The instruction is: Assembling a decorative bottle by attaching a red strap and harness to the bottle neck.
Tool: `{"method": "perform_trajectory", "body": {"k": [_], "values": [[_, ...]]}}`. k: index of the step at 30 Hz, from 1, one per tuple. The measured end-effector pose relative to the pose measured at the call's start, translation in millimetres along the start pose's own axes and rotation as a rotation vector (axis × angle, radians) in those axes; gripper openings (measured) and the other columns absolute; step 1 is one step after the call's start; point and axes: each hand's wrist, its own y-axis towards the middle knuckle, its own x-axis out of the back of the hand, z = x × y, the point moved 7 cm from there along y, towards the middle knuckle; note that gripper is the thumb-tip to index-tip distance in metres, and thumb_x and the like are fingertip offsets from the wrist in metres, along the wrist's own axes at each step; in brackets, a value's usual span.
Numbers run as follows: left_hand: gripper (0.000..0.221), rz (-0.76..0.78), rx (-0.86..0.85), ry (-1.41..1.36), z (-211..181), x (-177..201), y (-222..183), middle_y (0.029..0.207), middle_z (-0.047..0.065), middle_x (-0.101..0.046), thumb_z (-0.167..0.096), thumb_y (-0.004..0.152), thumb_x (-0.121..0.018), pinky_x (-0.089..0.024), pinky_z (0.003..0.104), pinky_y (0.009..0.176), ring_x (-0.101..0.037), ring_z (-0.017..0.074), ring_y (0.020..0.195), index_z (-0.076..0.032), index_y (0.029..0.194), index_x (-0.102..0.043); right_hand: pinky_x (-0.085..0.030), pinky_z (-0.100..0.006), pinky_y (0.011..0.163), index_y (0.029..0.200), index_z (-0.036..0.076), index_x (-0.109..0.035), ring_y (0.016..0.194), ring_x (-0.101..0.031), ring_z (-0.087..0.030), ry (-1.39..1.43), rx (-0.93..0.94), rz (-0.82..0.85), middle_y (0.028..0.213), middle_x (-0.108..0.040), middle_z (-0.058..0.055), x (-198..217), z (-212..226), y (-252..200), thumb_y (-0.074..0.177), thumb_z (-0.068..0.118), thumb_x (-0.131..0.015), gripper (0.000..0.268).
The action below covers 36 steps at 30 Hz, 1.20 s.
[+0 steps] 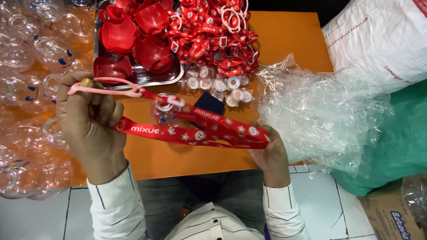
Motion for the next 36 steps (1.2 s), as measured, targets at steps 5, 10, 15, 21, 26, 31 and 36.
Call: {"method": "perform_trajectory", "body": {"k": [5,10,15,21,26,31,36], "values": [[0.007,-0.023,0.005,0.0,13,3,-1,0.066,-0.005,-0.037,-0.012,0.101,-0.053,-0.016,0.021,0.044,-0.02,0.0039,0.048,-0.015,0.101,-0.059,-0.058,-0.045,0.097,0.13,0.013,-0.07,0.137,-0.054,-0.031,-0.318,0.056,-0.117,0.134,-0.063,-0.012,-19,9,1,0.096,0.03,-0.079,0.039],[0.006,-0.115,0.028,0.007,5,5,-4,0.067,-0.007,-0.038,-0.018,0.103,-0.057,-0.018,0.021,0.044,-0.023,0.0035,0.048,-0.017,0.099,-0.061,-0.06,-0.041,0.092,0.126,0.012,-0.07,0.124,-0.064,-0.024,-0.256,0.065,-0.263,0.123,-0.072,-0.007,11,2,-13,0.091,0.03,-0.083,0.042],[0.012,-0.066,-0.021,0.093,-3,3,-6,0.073,-0.002,-0.044,-0.007,0.103,-0.046,-0.017,0.022,0.046,-0.02,0.0042,0.047,-0.013,0.102,-0.057,-0.06,-0.033,0.085,0.145,0.009,-0.054,0.134,-0.048,-0.016,-0.211,-0.065,-0.202,0.132,-0.057,-0.01,9,-9,-11,0.095,0.019,-0.077,0.055],[0.007,0.111,-0.178,0.27,-6,-23,-28,0.076,-0.002,-0.053,-0.016,0.104,-0.062,-0.029,0.02,0.046,-0.035,0.0024,0.051,-0.011,0.107,-0.058,-0.059,-0.036,0.092,0.136,0.008,-0.058,0.133,-0.051,-0.02,-0.604,-0.116,-0.325,0.133,-0.06,-0.011,21,-18,-15,0.093,0.021,-0.072,0.047],[0.013,0.147,-0.149,0.534,-2,-48,-46,0.099,0.005,-0.068,0.002,0.094,-0.06,-0.047,0.019,0.074,-0.059,0.0082,0.084,-0.007,0.103,-0.063,-0.047,-0.037,0.113,0.13,0.005,-0.06,0.129,-0.056,-0.025,-1.203,0.101,-0.304,0.13,-0.059,-0.012,-50,-1,11,0.09,0.019,-0.074,0.044],[0.008,0.224,-0.096,0.538,2,-72,-56,0.097,0.01,-0.07,0.001,0.092,-0.064,-0.056,0.025,0.083,-0.068,0.0162,0.09,-0.004,0.099,-0.063,-0.047,-0.041,0.116,0.136,0.009,-0.055,0.132,-0.055,-0.025,-1.245,0.26,-0.057,0.135,-0.056,-0.009,-135,-5,43,0.089,0.036,-0.076,0.058],[0.012,0.226,0.016,0.699,8,-50,-46,0.082,0.001,-0.068,0.0,0.088,-0.064,-0.051,0.019,0.065,-0.059,0.0056,0.071,-0.006,0.097,-0.068,-0.048,-0.025,0.068,0.119,0.007,-0.068,0.079,-0.06,-0.012,-1.044,0.161,0.116,0.098,-0.068,-0.006,-147,-30,69,0.099,-0.002,-0.067,0.022]]}}
